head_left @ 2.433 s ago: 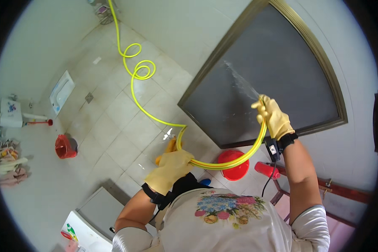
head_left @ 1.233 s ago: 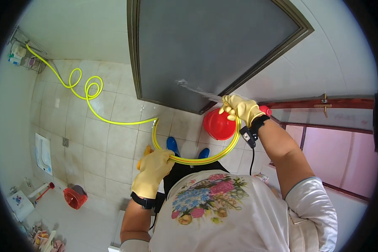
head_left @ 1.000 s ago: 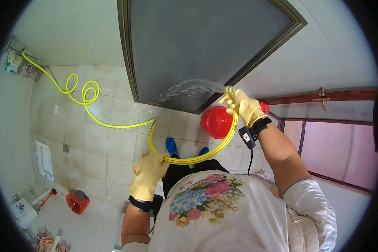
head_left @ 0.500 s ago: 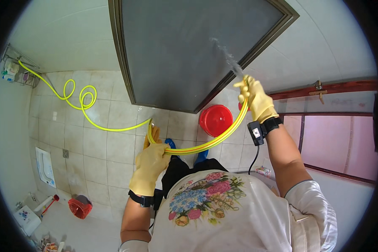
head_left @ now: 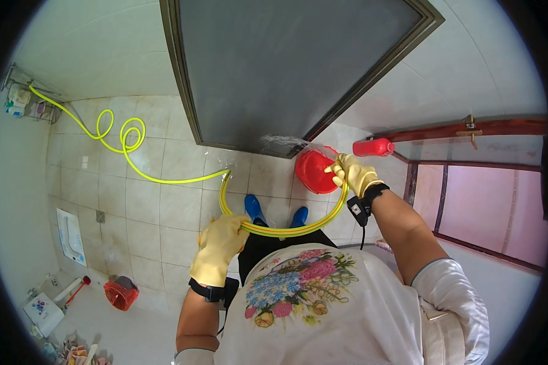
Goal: The recorder cleans a removable mesh window screen by rinsing it with a hose and wiping it with a cloth in a bathroom.
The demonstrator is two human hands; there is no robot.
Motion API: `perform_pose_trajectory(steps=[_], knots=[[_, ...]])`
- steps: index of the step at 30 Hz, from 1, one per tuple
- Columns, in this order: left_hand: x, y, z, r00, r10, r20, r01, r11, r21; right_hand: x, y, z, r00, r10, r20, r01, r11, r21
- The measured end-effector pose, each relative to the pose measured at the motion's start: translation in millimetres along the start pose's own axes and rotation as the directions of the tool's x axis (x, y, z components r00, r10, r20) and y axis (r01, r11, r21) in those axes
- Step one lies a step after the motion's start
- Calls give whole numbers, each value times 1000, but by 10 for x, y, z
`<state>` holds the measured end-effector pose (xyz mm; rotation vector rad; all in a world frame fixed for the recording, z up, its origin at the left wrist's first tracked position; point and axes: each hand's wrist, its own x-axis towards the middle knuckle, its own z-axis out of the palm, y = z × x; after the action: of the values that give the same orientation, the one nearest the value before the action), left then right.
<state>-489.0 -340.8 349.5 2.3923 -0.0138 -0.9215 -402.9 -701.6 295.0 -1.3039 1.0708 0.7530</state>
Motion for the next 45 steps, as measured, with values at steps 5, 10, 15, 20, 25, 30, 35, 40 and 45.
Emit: perform_pose_trajectory(steps=[5, 10, 15, 20, 25, 30, 35, 40, 45], knots=[[-3, 2, 5, 998, -60, 25, 60, 998, -13, -106, -28, -6, 1000, 26, 15, -23, 987, -160], [-32, 125, -125, 986, -131, 105, 143, 983, -112, 41, 37, -3, 991, 96, 89, -58, 931, -360], [-32, -12, -127, 998, -54, -31, 51, 996, -74, 30, -332, 275, 992, -127, 26, 127, 992, 8], [-7, -158, -135, 962, 101, -253, -86, 994, 73, -331, -1215, 540, 883, -466, 56, 465, 885, 37], [83, -183, -153, 970, 39, -239, -59, 995, -78, -1273, -1814, 969, 715, -691, 109, 678, 722, 137], [130, -93, -221, 985, -69, -155, 42, 985, -170, -1501, -2007, 1146, 656, -673, 341, 682, 722, 114], [217, -462, 22, 977, -64, -204, 23, 980, -196, -1674, -1998, 1359, 593, -744, 307, 726, 659, 196], [234, -395, 8, 983, -104, -154, 29, 905, -425, -1550, -2026, 1290, 595, -779, 196, 729, 627, 275], [201, -261, -31, 989, -87, -118, 34, 918, -395, -1370, -1892, 940, 690, -723, 35, 672, 658, 339]])
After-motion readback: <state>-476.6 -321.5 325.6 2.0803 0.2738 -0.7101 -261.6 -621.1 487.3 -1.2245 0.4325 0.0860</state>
